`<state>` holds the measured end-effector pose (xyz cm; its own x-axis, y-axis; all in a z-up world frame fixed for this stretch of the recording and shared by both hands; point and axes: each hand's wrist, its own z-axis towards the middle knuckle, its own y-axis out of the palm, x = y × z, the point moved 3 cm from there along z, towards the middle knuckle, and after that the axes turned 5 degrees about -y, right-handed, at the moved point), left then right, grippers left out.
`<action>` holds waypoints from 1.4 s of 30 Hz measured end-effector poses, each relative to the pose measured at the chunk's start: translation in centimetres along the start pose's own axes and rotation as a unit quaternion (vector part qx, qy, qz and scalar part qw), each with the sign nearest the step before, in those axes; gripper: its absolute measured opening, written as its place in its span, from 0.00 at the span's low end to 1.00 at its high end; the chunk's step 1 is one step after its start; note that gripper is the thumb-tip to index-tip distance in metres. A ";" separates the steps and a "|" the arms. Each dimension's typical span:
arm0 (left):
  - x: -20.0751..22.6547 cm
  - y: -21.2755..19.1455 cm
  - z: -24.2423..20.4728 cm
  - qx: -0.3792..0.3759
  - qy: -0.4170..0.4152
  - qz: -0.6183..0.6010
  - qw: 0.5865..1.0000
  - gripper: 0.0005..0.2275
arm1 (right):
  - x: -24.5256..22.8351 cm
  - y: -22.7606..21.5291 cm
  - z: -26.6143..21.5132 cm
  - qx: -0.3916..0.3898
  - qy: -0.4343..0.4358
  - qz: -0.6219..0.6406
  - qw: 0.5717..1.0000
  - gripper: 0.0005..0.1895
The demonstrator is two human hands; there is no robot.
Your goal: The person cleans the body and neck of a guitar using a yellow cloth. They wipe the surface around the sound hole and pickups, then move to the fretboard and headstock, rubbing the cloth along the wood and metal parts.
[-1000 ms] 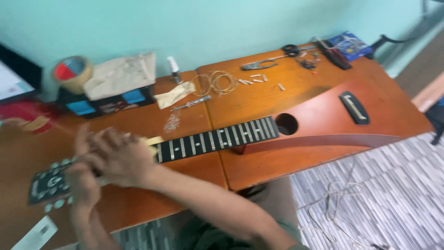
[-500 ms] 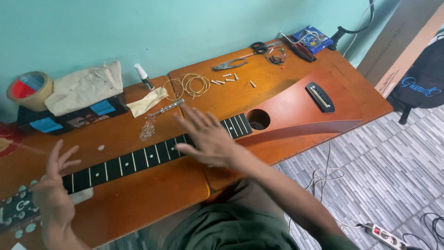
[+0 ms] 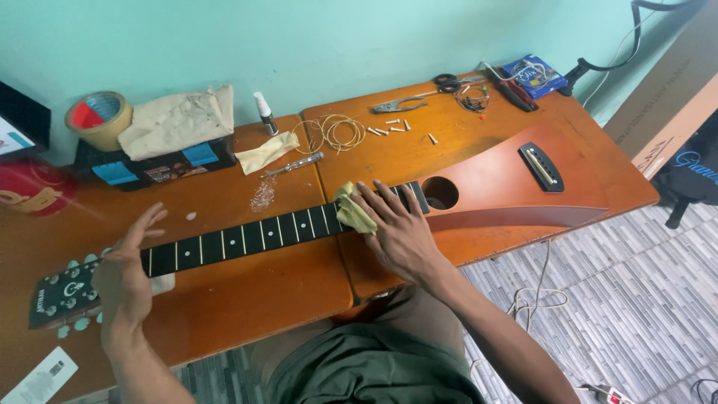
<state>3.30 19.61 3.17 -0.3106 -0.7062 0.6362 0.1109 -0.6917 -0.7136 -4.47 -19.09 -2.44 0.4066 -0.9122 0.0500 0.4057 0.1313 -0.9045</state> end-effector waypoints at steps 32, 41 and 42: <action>-2.9 0.2 -0.1 0.030 0.028 0.027 0.999 0.46 | 3.9 -8.5 0.4 0.256 0.269 0.300 0.879 0.20; -1.7 -0.1 -0.2 0.021 0.021 0.012 0.999 0.48 | 6.6 -9.4 1.0 0.176 0.416 0.711 0.539 0.13; -1.8 -0.1 -0.1 0.021 0.020 0.012 1.000 0.48 | 6.3 -10.2 1.3 0.176 0.416 0.711 0.538 0.13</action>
<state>3.71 21.01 2.04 -0.3450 -0.7169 0.6058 0.1577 -0.6805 -0.7156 -5.02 -25.70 7.66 0.0621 0.3700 -0.9269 0.3578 0.8587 0.3668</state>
